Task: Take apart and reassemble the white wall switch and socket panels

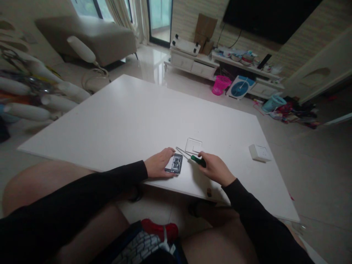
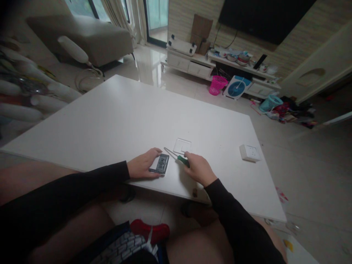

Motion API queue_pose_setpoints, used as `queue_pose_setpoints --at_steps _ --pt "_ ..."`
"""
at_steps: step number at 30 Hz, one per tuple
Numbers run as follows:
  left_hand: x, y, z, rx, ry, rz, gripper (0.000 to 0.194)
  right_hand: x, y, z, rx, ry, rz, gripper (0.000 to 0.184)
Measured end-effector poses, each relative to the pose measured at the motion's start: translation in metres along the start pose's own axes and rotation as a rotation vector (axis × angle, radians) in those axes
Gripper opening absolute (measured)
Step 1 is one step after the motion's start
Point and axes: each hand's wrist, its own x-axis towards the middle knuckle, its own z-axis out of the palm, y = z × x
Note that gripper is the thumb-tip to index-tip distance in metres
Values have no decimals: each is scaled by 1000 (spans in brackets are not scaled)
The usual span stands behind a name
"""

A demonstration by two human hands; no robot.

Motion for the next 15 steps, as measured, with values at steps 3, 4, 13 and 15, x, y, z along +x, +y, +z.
queue_pose_setpoints --at_steps 3,4,13,15 --pt "1 2 -1 10 -6 -23 68 -4 9 -23 205 212 58 17" --pt "2 3 -2 18 -12 -29 67 -6 11 -31 271 307 81 19" --pt "1 7 2 78 11 -47 63 -27 4 -57 600 704 196 28" --pt "1 6 3 77 22 -52 64 -29 0 -51 674 648 184 29"
